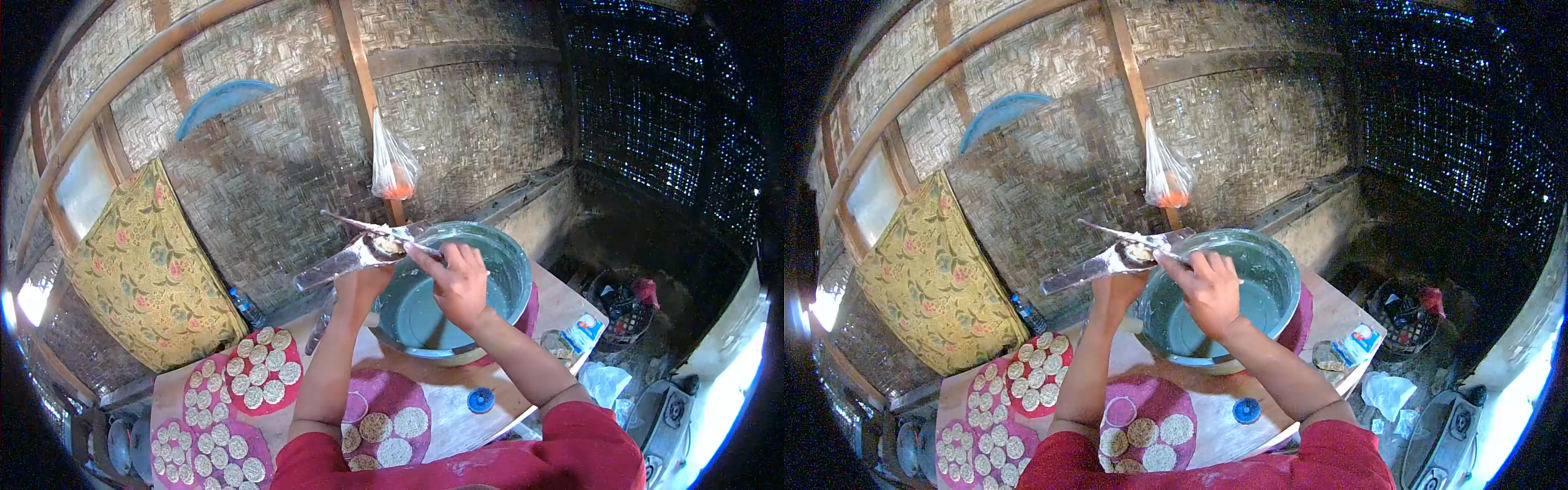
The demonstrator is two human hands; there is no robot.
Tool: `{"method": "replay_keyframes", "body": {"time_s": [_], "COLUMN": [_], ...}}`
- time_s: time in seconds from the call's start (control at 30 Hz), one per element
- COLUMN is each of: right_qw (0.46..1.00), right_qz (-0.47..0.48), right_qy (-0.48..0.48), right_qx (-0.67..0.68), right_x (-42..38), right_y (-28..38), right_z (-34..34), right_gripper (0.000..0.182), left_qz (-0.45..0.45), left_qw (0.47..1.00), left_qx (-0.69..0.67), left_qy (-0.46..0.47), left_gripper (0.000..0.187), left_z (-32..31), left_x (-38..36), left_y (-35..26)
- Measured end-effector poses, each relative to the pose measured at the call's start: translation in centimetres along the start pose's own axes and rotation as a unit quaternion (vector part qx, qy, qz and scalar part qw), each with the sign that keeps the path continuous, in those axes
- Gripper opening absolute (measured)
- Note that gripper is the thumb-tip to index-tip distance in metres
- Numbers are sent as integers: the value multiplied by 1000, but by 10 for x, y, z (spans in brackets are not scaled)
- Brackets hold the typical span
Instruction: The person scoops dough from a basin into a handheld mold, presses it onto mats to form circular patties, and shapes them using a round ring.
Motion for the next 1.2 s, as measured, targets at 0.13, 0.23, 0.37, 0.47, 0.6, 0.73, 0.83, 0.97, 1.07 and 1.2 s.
{"method": "replay_keyframes", "body": {"time_s": [0.13, 0.23, 0.37, 0.47, 0.6, 0.73, 0.83, 0.97, 1.07, 1.2], "right_qw": [956, 665, 817, 942, 949, 924, 794, 840, 839, 684], "right_qz": [-165, -471, -353, -179, -203, -193, -339, -323, -308, -420], "right_qy": [-18, 166, 78, 3, 44, 99, 266, 261, 203, 332], "right_qx": [241, 555, 450, 283, 239, 315, 428, 350, 399, 496], "right_x": [-12, -12, -16, -22, -35, -44, -36, -46, -58, -45], "right_y": [-2, -3, 4, 17, 34, 22, 0, -1, 16, -8], "right_z": [-24, -26, -30, -34, -34, -21, -7, -22, -18, 12], "right_gripper": [49, 46, 49, 47, 45, 43, 44, 40, 41, 40], "left_qz": [25, -54, -30, -17, 51, 65, 46, 27, 60, 3], "left_qw": [999, 998, 999, 1000, 998, 995, 995, 997, 987, 997], "left_qx": [16, 18, -16, -7, 42, 73, 89, 60, 129, 67], "left_qy": [25, -25, -32, -23, 20, 13, -26, -32, 79, -26], "left_gripper": [13, 14, 16, 15, 18, 21, 20, 15, 20, 21], "left_z": [8, 4, 9, 12, 11, 4, 14, 19, 18, 6], "left_x": [1, -2, -1, -2, -4, -20, -15, -13, -11, -28], "left_y": [-6, 2, 3, 1, 9, 51, 54, 40, 43, 88]}}
Point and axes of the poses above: each hand's wrist, its own x-axis towards the middle knuckle, its own z-axis out of the back of the hand, y = z × x, the point moved 2 cm from there along x, towards the middle knuckle, and after that the axes turned 5 degrees about -y, right-handed, at the moved point
